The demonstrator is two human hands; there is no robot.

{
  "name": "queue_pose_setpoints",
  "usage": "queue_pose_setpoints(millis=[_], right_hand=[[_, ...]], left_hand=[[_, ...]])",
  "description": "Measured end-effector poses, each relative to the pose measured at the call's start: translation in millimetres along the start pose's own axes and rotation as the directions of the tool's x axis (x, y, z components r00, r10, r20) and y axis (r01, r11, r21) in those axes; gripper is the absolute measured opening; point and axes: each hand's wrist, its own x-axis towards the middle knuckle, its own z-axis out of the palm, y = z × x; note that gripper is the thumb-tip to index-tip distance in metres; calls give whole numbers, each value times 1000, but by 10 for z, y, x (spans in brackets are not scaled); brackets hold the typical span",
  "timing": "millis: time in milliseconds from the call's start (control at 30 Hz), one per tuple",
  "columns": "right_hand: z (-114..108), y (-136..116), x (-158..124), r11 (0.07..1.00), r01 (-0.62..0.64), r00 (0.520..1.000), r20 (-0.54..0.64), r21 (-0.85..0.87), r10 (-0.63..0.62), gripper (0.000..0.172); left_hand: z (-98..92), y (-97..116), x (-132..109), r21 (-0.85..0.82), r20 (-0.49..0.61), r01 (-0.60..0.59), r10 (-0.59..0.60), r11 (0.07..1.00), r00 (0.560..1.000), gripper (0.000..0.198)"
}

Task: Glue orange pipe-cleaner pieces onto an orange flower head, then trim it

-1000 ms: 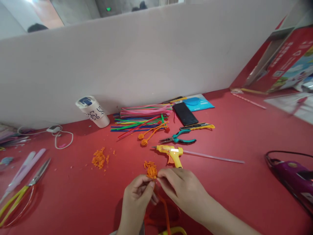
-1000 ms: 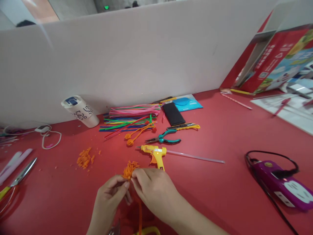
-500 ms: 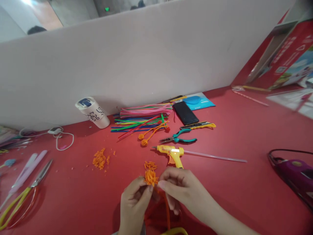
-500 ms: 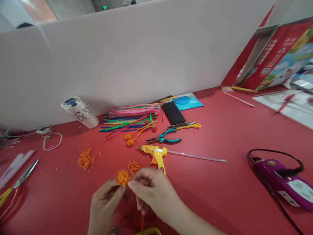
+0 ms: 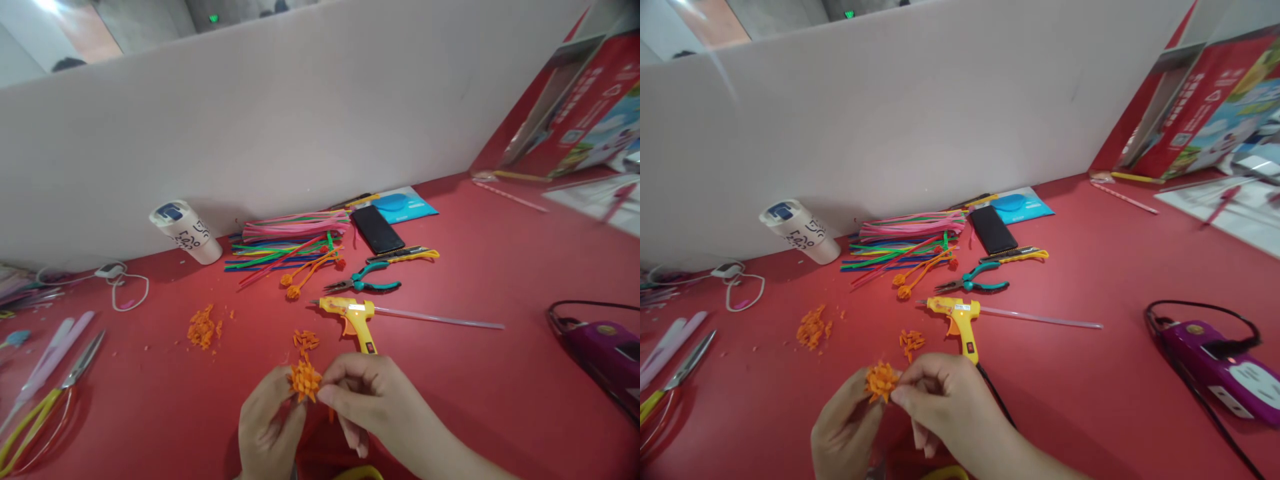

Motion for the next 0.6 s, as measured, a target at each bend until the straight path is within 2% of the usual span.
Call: queue_pose_setpoints(millis=[200, 333, 467, 600], right_hand=[[11, 2, -26, 1000, 5, 1000, -1, -4, -5, 22], [-8, -23, -33, 1000, 13, 999, 29, 27, -14, 24], [-41, -24, -22, 998, 36, 998, 58, 53, -39, 26], [-36, 2, -8, 997, -17, 997, 82, 75, 11, 25]], left_hand=[[-19, -13, -1, 29, 1, -54, 54, 998, 999, 33], [-4, 29, 26, -57, 18, -14, 15, 998, 1000, 38], [14, 65, 31, -132, -54, 29, -36, 991, 998, 40], [3, 81, 48, -134, -6, 16, -17, 991, 1000, 33]])
